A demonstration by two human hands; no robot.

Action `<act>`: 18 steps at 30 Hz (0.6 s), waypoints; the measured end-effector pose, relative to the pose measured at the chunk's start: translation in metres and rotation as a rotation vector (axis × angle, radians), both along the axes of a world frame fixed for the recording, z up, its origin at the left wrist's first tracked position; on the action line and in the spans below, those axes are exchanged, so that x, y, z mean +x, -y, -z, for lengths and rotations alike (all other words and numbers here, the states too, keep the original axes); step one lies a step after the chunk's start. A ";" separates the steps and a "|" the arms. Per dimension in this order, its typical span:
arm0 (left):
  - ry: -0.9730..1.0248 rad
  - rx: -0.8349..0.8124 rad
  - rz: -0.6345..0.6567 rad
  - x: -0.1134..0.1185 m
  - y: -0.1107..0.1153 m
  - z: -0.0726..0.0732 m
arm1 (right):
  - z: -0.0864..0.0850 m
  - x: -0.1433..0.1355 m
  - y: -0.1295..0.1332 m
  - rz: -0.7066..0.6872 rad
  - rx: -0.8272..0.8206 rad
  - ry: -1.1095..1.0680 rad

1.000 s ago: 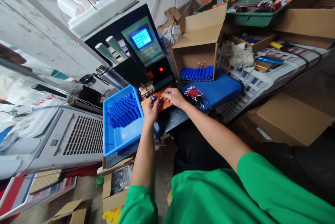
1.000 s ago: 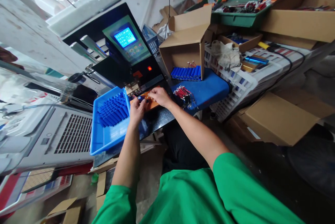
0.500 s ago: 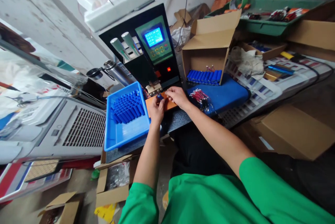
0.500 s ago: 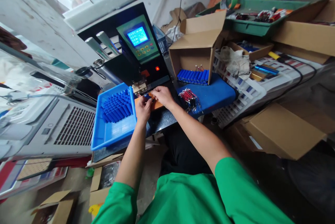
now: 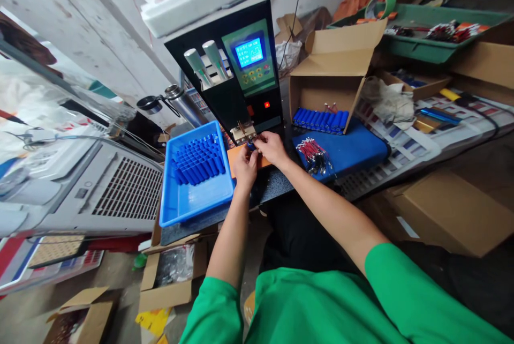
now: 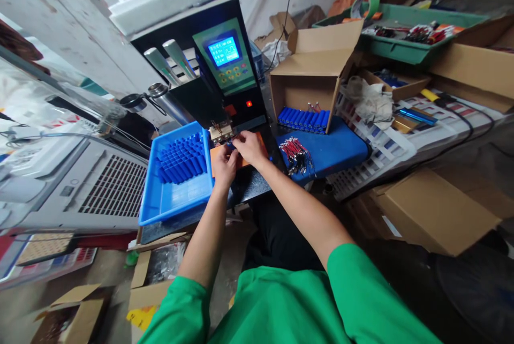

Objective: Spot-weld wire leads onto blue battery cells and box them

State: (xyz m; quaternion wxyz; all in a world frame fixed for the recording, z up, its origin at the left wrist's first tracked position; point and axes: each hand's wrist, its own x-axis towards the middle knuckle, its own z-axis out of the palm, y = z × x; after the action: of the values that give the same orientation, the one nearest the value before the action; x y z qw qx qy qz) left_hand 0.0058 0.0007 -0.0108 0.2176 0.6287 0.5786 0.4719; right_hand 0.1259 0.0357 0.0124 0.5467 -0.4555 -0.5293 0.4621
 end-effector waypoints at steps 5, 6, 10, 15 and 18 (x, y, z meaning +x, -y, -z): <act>-0.037 -0.010 -0.011 -0.002 -0.002 0.004 | 0.000 0.001 0.001 0.033 0.030 0.136; -0.043 -0.010 -0.013 -0.002 -0.002 0.004 | 0.000 0.001 0.001 0.035 0.032 0.145; -0.065 -0.014 -0.030 -0.001 -0.001 0.003 | -0.001 0.001 0.002 0.033 0.037 0.152; -0.097 -0.031 -0.057 -0.001 0.001 0.003 | 0.000 0.001 0.001 0.035 0.044 0.149; -0.096 -0.038 -0.059 -0.001 0.001 0.002 | 0.002 0.001 0.000 0.031 0.044 0.137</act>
State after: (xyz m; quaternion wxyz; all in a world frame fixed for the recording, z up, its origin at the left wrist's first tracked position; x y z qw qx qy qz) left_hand 0.0049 -0.0008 -0.0127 0.1876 0.6289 0.6155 0.4364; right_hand 0.1272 0.0357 0.0100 0.5261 -0.4822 -0.5683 0.4096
